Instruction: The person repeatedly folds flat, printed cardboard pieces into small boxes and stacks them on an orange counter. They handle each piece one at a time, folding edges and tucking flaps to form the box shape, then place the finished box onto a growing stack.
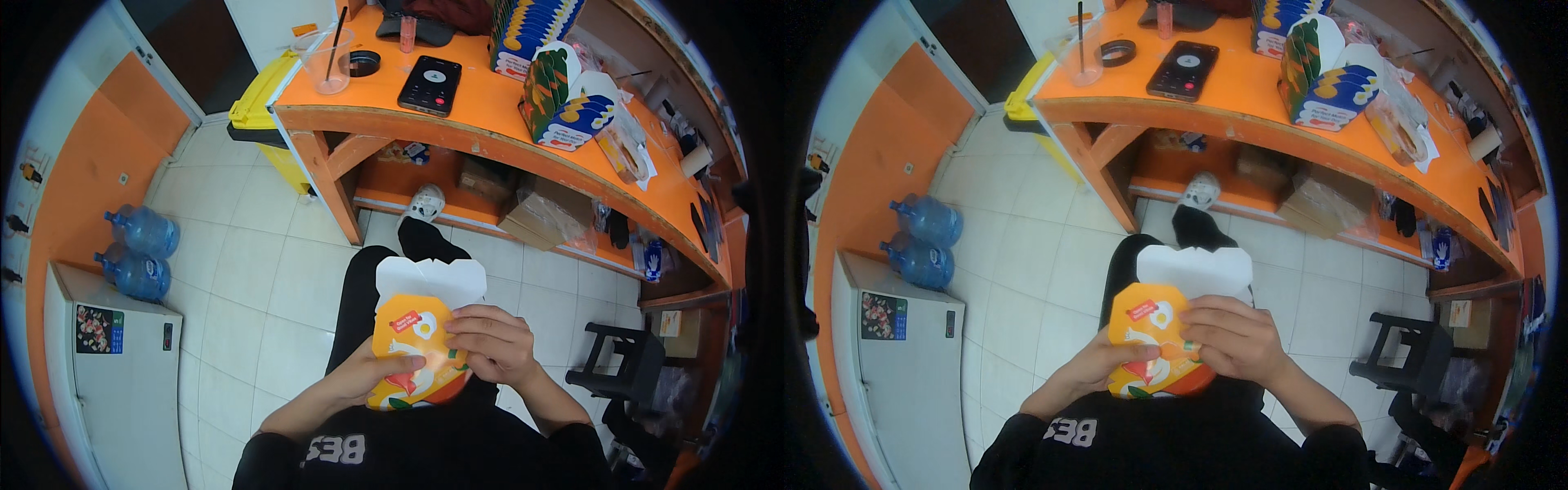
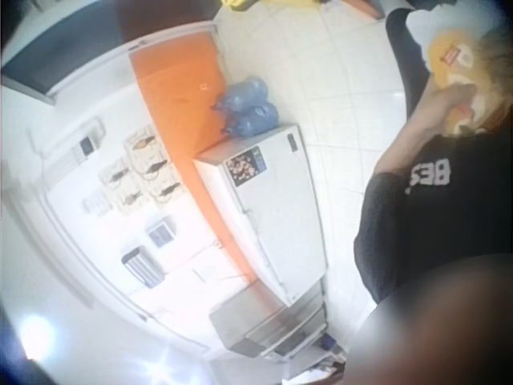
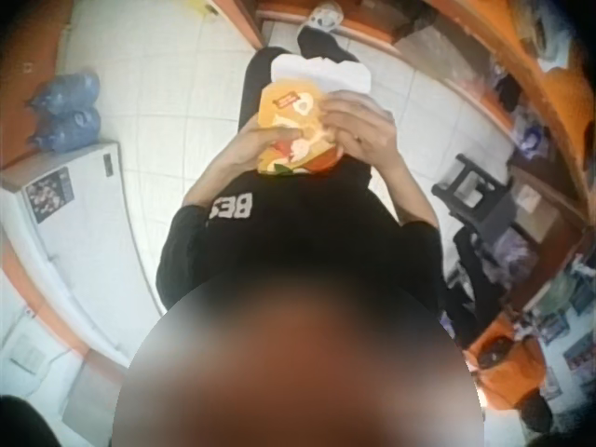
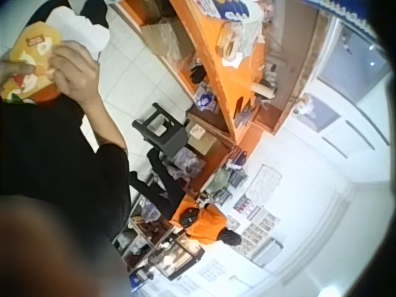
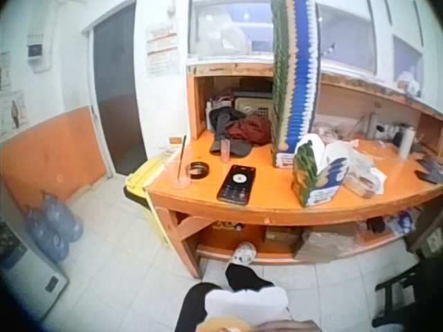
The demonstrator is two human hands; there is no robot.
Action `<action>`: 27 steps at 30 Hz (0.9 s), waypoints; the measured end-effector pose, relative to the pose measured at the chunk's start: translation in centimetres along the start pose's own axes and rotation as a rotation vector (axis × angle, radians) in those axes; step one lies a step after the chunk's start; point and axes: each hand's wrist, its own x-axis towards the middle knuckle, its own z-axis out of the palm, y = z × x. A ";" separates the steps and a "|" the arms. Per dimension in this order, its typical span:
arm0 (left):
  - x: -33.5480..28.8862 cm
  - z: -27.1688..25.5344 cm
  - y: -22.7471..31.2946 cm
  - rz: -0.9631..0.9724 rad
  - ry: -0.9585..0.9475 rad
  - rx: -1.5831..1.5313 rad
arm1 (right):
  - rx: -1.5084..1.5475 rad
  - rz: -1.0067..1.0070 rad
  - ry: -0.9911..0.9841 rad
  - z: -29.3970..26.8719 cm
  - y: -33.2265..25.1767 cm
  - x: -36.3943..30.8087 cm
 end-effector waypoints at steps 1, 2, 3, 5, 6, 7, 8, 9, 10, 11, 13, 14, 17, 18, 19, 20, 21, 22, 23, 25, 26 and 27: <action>0.0 0.0 -0.1 -0.035 -0.020 0.006 | 0.044 0.004 0.000 0.0 0.0 -0.3; 0.0 0.0 -0.2 -0.032 -0.014 0.011 | 0.105 0.037 0.000 0.2 0.0 -0.7; 0.1 -0.1 -0.3 -0.027 -0.009 0.016 | 0.158 0.058 -0.002 0.5 0.0 -1.0; 0.2 -0.5 -0.7 -0.050 0.033 -0.010 | 0.238 0.141 -0.012 1.4 -0.2 -1.7; 0.3 -1.0 -0.9 -0.082 0.070 -0.043 | 0.266 0.207 -0.021 2.2 -0.5 -2.2; 0.3 -1.5 -1.2 -0.094 0.080 -0.102 | 0.288 0.305 -0.079 2.9 -0.7 -2.8; 0.3 -2.1 -1.3 -0.146 0.043 -0.202 | 0.296 0.346 -0.085 3.4 -0.7 -3.3; 0.4 -2.8 -1.4 -0.175 -0.024 -0.329 | 0.306 0.458 -0.082 3.9 -0.5 -3.9; 0.3 -3.6 -1.5 -0.202 -0.079 -0.432 | 0.305 0.581 -0.101 4.4 -0.3 -4.5; 0.2 -4.2 -1.7 -0.074 -0.163 -0.133 | 0.304 0.695 -0.128 4.7 0.0 -5.0; -0.3 -5.3 -2.2 0.167 -0.284 0.534 | 0.207 0.635 -0.122 4.9 0.9 -5.5; -0.5 -5.6 -2.6 0.058 -0.196 0.585 | 0.148 0.684 -0.139 4.9 1.0 -5.7; -0.5 -5.5 -4.3 0.120 -0.072 0.453 | 0.296 0.426 -0.101 4.8 0.8 -5.7; -0.3 -5.3 -4.9 0.126 -0.014 0.455 | 0.285 0.428 -0.112 4.9 0.6 -5.6; 0.0 -5.1 -5.4 0.128 0.035 0.450 | 0.283 0.406 -0.103 5.0 0.0 -5.5; 0.2 -4.9 -5.9 0.154 0.079 0.415 | 0.248 0.395 -0.175 5.1 -0.2 -5.3; 0.4 -4.7 -6.2 0.140 0.123 0.436 | 0.307 0.418 -0.132 5.1 -0.6 -5.1; 0.5 -4.7 -6.4 0.147 0.161 0.428 | 0.335 0.456 -0.166 5.3 -1.0 -4.9; 0.7 -4.6 -6.4 0.143 0.181 0.410 | 0.369 0.511 -0.177 5.2 -1.1 -4.8; 0.8 -5.0 -5.8 0.060 0.096 0.211 | 0.446 0.547 -0.062 5.1 -1.5 -4.4; 0.9 -5.0 -5.3 -0.044 0.103 0.126 | 0.460 0.562 -0.017 4.9 -1.5 -4.2; 1.0 -5.0 -4.8 0.009 -0.041 -0.056 | 0.466 0.540 0.032 4.8 -1.7 -3.9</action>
